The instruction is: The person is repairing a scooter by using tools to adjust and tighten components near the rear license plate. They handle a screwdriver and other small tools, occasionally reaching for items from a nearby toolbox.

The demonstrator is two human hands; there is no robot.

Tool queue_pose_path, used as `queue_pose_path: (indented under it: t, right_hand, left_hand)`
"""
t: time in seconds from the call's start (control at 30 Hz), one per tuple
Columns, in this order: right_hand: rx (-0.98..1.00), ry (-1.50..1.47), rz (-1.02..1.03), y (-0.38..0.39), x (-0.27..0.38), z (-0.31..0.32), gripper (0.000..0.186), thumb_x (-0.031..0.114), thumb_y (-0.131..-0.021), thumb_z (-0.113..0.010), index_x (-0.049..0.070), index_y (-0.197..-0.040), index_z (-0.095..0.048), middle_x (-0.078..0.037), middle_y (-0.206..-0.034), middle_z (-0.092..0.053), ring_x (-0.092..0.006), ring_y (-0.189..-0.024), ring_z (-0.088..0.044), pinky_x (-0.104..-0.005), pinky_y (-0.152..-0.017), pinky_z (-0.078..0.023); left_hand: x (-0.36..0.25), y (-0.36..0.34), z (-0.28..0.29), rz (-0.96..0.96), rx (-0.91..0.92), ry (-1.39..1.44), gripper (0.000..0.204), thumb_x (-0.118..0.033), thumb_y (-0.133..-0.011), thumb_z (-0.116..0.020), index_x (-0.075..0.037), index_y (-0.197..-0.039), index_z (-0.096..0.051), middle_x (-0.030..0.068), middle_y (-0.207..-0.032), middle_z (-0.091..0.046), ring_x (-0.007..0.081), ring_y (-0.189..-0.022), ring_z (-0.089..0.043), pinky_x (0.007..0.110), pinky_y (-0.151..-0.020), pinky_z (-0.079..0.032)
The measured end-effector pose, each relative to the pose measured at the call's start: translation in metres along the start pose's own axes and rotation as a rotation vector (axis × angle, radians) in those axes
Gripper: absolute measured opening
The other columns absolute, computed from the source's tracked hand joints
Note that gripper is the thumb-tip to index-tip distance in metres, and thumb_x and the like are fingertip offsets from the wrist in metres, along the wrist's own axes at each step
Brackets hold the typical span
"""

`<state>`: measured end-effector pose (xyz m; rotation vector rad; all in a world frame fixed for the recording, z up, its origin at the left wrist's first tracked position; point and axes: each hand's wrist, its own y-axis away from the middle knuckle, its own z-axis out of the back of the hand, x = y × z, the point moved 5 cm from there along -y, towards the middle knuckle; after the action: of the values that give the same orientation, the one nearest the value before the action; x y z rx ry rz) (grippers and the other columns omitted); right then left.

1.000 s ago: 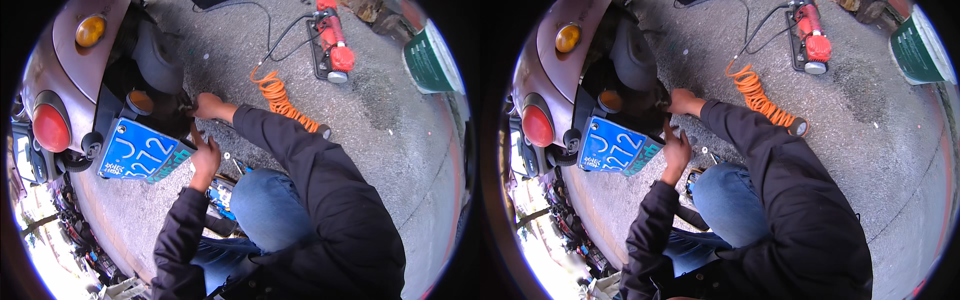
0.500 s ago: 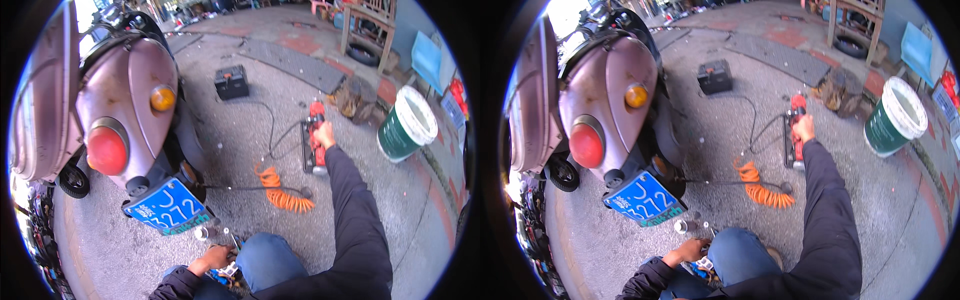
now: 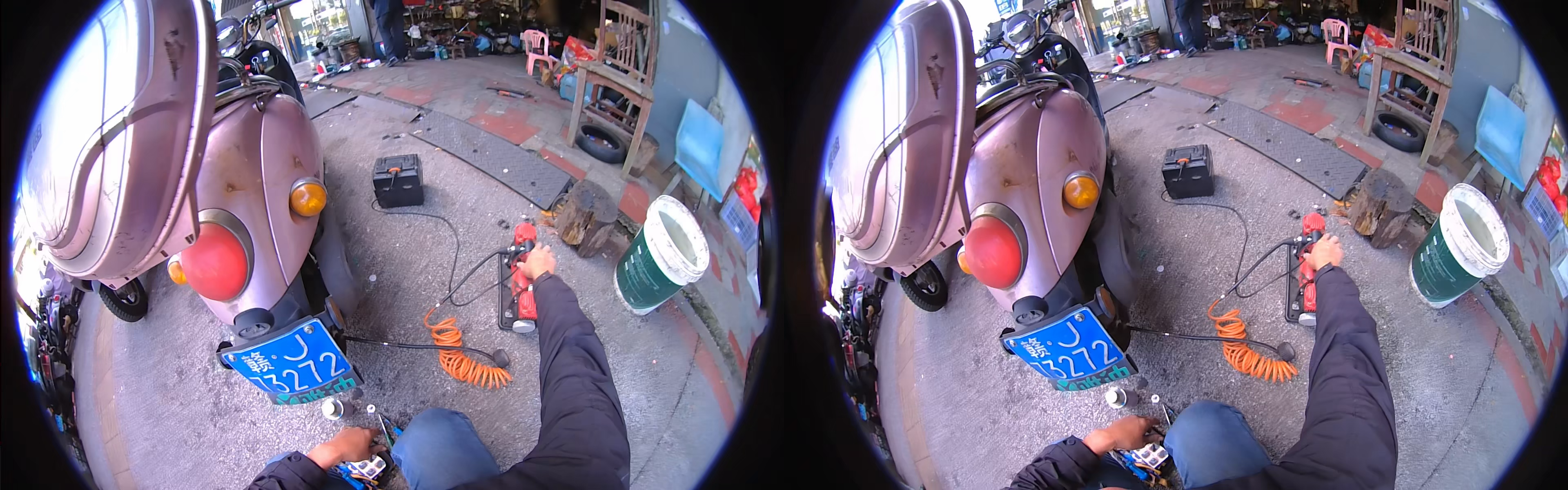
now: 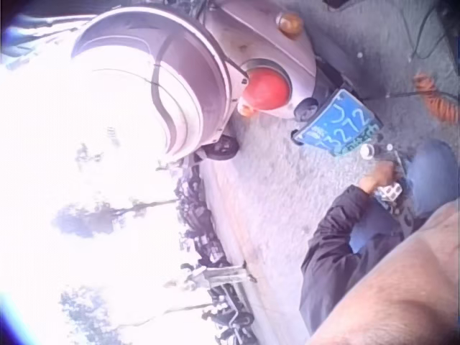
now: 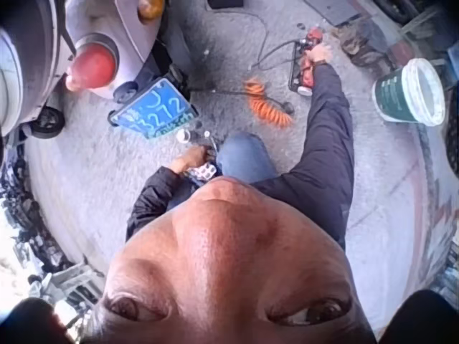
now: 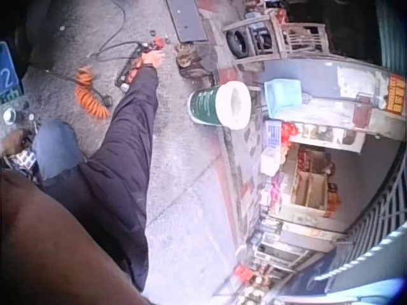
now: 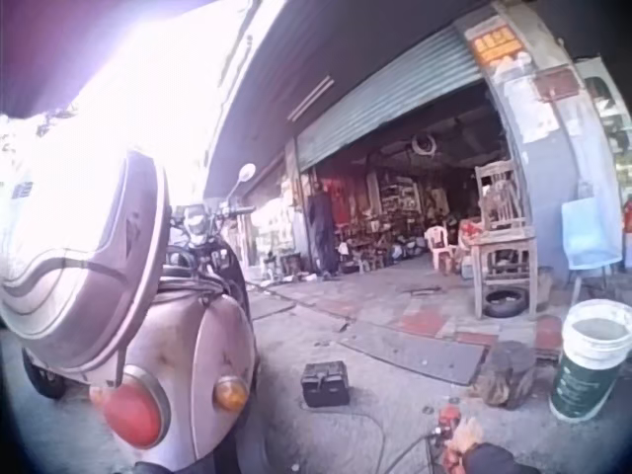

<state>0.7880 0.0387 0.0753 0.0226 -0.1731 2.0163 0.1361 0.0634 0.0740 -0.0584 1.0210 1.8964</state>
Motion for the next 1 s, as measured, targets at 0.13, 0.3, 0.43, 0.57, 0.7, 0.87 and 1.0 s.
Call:
queue_pose_path:
  t: [0.13,0.3,0.43,0.57,0.7,0.87,1.0]
  right_hand:
    - [-0.284,0.100,0.339,0.009,0.050,0.061,0.037,0.028,-0.078,-0.075,0.000,-0.102,-0.072,-0.016,-0.100,-0.070,-0.0348,-0.091,-0.072,-0.0466,-0.078,-0.060]
    - [0.434,-0.264,1.203,0.248,0.181,0.187,0.027,0.027,-0.084,-0.066,0.001,-0.091,-0.068,-0.022,-0.095,-0.070,-0.0384,-0.091,-0.071,-0.0526,-0.075,-0.057]
    - [0.738,-0.678,1.493,0.430,0.136,0.267,0.033,0.025,-0.098,-0.061,0.004,-0.123,-0.064,-0.017,-0.110,-0.064,-0.0342,-0.108,-0.063,-0.0468,-0.089,-0.053]
    - [0.687,-0.871,1.306,0.470,0.086,0.302,0.028,0.015,-0.095,-0.061,0.005,-0.120,-0.062,-0.015,-0.108,-0.061,-0.0343,-0.104,-0.062,-0.0446,-0.091,-0.051]
    - [0.601,-0.850,1.110,0.477,0.068,0.333,0.028,0.012,-0.092,-0.060,0.005,-0.119,-0.062,-0.015,-0.108,-0.061,-0.0347,-0.104,-0.062,-0.0437,-0.091,-0.051]
    - [0.608,-0.652,1.006,0.495,0.035,0.352,0.027,0.014,-0.089,-0.060,0.003,-0.113,-0.063,-0.017,-0.107,-0.061,-0.0354,-0.100,-0.061,-0.0453,-0.088,-0.049]
    - [0.691,-0.434,0.629,0.508,-0.005,0.395,0.026,0.016,-0.090,-0.061,0.003,-0.112,-0.064,-0.020,-0.109,-0.062,-0.0390,-0.102,-0.062,-0.0506,-0.092,-0.050]
  left_hand:
    - [-0.025,-0.025,-0.003,-0.200,-0.032,0.005,0.056,-0.050,-0.098,-0.062,-0.002,-0.127,-0.061,0.0274,-0.105,-0.072,0.0477,-0.100,-0.068,0.054,-0.087,-0.054]
    - [0.003,0.015,-0.038,-0.314,0.056,0.136,0.042,-0.045,-0.097,-0.063,-0.011,-0.122,-0.067,0.0238,-0.095,-0.073,0.0443,-0.093,-0.070,0.052,-0.082,-0.055]
    - [-0.017,0.067,-0.063,-0.177,0.118,0.236,0.032,-0.035,-0.094,-0.067,-0.013,-0.117,-0.071,0.0204,-0.098,-0.074,0.0396,-0.093,-0.071,0.050,-0.082,-0.056]
    - [-0.052,0.106,-0.071,-0.221,0.032,0.291,0.028,-0.025,-0.086,-0.075,-0.004,-0.103,-0.067,0.0201,-0.090,-0.072,0.0397,-0.086,-0.071,0.048,-0.076,-0.056]
    - [-0.084,0.145,-0.062,-0.001,-0.139,0.429,0.026,-0.021,-0.086,-0.078,-0.001,-0.089,-0.061,0.0188,-0.081,-0.070,0.0366,-0.074,-0.070,0.044,-0.067,-0.055]
    - [-0.157,0.221,-0.006,0.174,-0.362,0.685,0.029,-0.023,-0.092,-0.075,-0.002,-0.080,-0.062,0.0148,-0.068,-0.068,0.0254,-0.063,-0.068,0.039,-0.060,-0.052]
    - [-0.193,0.290,0.060,0.300,-0.406,0.752,0.043,-0.033,-0.102,-0.064,0.001,-0.078,-0.070,0.0164,-0.066,-0.069,0.0253,-0.057,-0.068,0.041,-0.059,-0.053]
